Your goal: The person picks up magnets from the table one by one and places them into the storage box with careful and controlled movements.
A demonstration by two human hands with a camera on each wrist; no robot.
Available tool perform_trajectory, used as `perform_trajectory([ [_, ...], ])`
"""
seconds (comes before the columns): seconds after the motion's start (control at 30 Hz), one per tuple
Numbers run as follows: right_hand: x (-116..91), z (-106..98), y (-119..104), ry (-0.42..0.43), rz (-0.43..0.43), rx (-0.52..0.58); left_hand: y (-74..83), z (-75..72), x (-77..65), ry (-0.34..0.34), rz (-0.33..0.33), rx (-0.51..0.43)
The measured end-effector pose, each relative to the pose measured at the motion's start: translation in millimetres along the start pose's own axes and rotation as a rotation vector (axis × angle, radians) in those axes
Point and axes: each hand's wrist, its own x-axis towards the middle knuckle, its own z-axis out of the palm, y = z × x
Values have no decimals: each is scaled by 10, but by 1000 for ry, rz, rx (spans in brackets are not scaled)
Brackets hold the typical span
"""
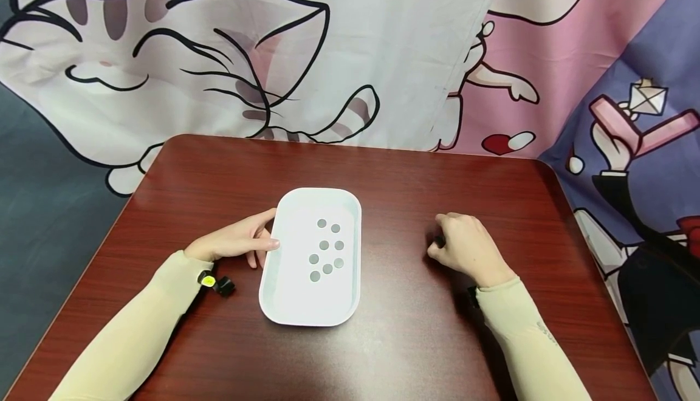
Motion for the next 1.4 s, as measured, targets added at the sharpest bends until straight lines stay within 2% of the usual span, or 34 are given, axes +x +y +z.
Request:
perform_trajectory([
  [0.33,117,-82,-481,116,-188,34,-4,0,-3,-4,2,-4],
  [0.73,285,-197,-1130,179,-396,136,-14,-7,2,-3,5,-1],
  [1.07,356,-29,-1451,159,-531,185,-17,2,11,-3,7,-10],
  [1.4,379,163,-1584,71,-569,171,-7,-3,1,2,-1,-4],
])
